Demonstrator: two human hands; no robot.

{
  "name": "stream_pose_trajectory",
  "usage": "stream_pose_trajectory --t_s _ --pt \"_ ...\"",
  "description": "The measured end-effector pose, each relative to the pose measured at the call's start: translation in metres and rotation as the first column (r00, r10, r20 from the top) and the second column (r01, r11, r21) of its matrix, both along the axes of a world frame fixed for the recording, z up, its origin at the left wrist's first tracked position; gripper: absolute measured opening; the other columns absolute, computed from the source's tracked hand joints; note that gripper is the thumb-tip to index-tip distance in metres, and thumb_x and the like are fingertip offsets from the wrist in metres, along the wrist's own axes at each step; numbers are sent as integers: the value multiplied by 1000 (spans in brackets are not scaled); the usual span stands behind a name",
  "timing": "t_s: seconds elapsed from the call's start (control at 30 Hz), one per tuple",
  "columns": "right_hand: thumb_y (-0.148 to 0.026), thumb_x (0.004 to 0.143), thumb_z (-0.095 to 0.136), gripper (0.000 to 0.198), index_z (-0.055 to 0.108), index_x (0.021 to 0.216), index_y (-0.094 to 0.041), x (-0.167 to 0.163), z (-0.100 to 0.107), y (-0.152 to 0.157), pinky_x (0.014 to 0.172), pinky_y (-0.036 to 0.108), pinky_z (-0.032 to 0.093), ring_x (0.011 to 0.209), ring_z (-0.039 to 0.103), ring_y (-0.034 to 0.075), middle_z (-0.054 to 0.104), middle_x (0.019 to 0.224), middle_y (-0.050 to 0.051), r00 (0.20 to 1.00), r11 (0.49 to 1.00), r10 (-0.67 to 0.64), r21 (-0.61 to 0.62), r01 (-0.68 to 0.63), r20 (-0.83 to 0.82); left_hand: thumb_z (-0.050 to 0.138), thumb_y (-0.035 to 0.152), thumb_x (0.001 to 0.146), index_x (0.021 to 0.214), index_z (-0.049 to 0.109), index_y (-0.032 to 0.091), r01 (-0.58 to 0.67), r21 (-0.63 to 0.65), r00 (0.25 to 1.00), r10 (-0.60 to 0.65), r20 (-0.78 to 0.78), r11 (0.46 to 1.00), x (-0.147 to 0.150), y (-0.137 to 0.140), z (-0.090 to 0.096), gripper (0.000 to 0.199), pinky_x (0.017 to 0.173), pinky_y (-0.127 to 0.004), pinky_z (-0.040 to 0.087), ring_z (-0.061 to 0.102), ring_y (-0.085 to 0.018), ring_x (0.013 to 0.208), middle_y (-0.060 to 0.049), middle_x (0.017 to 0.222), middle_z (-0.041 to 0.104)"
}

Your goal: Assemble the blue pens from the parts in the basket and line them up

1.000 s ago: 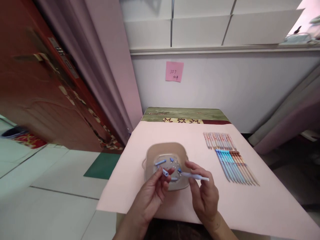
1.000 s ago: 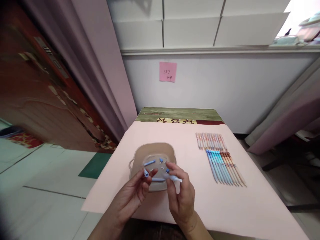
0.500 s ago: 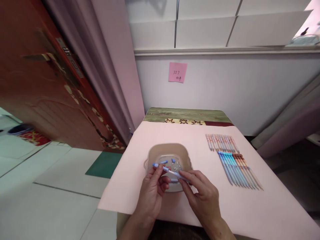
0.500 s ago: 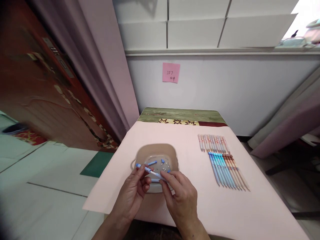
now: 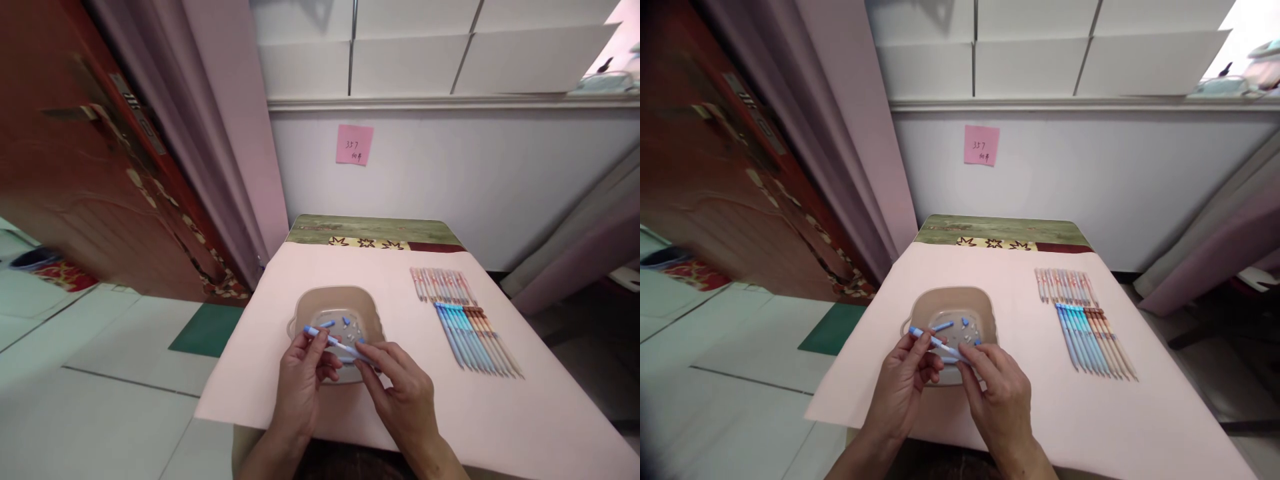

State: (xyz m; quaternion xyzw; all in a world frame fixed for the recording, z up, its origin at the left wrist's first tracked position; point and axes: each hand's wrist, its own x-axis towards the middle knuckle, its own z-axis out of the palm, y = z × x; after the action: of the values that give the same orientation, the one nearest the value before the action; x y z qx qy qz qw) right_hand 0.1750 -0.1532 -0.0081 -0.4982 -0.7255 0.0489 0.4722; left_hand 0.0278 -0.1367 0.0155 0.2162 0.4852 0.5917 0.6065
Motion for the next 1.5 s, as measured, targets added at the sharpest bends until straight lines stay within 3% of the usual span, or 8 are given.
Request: stream_pose_trajectory --t_s 0.23,0.4,0.57,0.83,1.2,1.27,1.4,1.5 --pt "-18 86 55 26 63 111 -21 -3 0 -2 70 27 55 80 66 17 67 91 6 998 997 10 -72 -15 -65 83 31 59 86 64 14 46 -63 994 -40 100 997 10 -6 -1 37 39 -16 43 57 -9 46 0 64 65" --pt "-17 81 56 24 55 104 -19 -3 -4 -4 67 25 54 77 64 16 65 84 3 990 991 -38 -134 19 -135 82 28 60 89 63 13 65 -47 995 -61 82 997 10 -6 -4 38 39 -16 42 57 -9 48 -1 70 66" --pt "-17 82 55 8 55 88 -21 -3 -1 -4 58 22 50 67 61 14 61 75 1 992 995 -30 -99 18 -124 81 27 63 90 63 13 66 -22 996 -65 56 998 8 -5 -3 36 39 -16 43 58 -8 48 -6 79 70" --pt "-19 84 56 4 57 87 -21 -1 0 -6 60 24 49 68 61 15 62 75 2 990 996 -16 -90 4 -140 82 26 59 88 63 12 76 -24 996 -75 51 997 11 -9 -3 37 40 -17 43 57 -9 46 -4 72 69" --pt "-27 91 54 16 65 83 -20 -1 -2 -8 57 22 45 60 61 13 66 71 3 998 995 -3 -97 -3 -61 79 22 65 92 62 13 96 11 995 -96 40 995 14 -10 -7 33 42 -15 39 52 -5 46 -4 78 70" --pt "-27 93 50 20 66 84 -20 0 -4 -8 57 22 45 61 63 14 68 72 3 999 994 3 -111 -7 -41 79 22 65 93 61 13 91 4 995 -91 40 996 13 -10 -9 34 42 -15 38 52 -5 46 -4 77 70" --pt "-32 88 58 26 60 109 -18 -2 -9 -8 60 22 49 66 65 15 69 81 4 997 986 6 -167 -20 -83 80 21 62 97 60 13 44 -10 998 -44 38 999 6 -6 -13 41 43 -15 39 51 -5 46 -2 73 68" --pt "-30 85 60 17 58 98 -18 -5 -8 -8 58 22 48 63 61 13 65 75 1 992 975 8 -218 -36 -129 81 21 62 99 59 13 5 -7 1000 -5 29 1000 -1 -3 -15 43 43 -15 39 51 -5 47 -2 74 68"
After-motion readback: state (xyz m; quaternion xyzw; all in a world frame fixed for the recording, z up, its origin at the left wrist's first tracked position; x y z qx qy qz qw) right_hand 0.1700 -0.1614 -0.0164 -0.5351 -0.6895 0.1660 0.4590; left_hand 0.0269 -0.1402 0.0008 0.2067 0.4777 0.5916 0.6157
